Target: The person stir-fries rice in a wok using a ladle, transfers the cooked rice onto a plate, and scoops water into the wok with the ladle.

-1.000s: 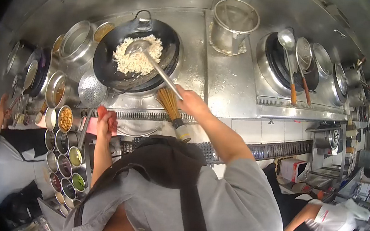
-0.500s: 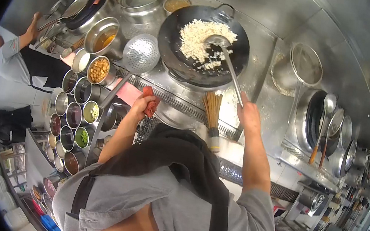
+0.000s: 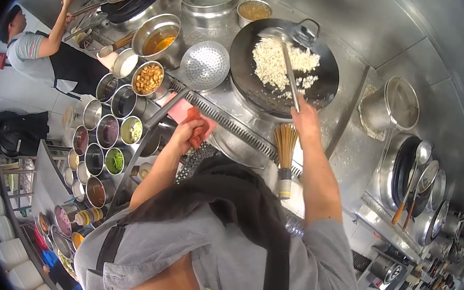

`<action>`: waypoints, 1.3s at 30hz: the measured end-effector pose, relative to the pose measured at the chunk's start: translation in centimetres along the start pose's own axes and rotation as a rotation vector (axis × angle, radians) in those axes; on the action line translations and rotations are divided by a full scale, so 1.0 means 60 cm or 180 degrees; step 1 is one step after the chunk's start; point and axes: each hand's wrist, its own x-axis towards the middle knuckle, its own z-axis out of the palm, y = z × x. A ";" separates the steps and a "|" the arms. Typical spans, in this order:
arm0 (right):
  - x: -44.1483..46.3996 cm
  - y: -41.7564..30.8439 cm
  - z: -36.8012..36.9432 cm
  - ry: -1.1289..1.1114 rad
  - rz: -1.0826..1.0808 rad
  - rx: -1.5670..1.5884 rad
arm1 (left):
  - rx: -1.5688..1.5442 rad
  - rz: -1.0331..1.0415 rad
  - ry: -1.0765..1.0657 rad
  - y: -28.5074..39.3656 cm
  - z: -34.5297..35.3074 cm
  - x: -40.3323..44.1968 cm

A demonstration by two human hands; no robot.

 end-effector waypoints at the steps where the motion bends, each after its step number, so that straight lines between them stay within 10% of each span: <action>1: -0.020 0.002 -0.012 -0.0017 0.0043 0.0007 | 0.0084 -0.0005 -0.0117 0.008 0.020 0.004; 10: -0.264 0.142 -0.169 -0.0933 0.0198 -0.0878 | 0.0424 -0.0095 -0.0505 0.017 0.160 0.094; 11: -0.274 0.131 -0.177 -0.1030 0.0433 -0.0788 | -0.0568 -0.0883 -0.2116 0.004 0.132 0.167; 13: -0.292 0.119 -0.170 -0.0922 0.0852 -0.0350 | 0.0249 -0.0051 -0.0522 0.008 0.227 0.121; 19: -0.346 0.047 -0.153 0.0169 0.0934 0.0758 | -0.0007 -0.0005 -0.0473 -0.003 0.232 0.195; 35: -0.369 0.018 -0.187 -0.0748 0.1709 0.0345 | 0.0132 -0.0074 -0.0242 -0.016 0.243 0.216; 39: -0.414 -0.028 -0.322 -0.0939 0.0965 -0.0026 | -0.0451 0.0039 -0.0255 0.006 0.255 0.011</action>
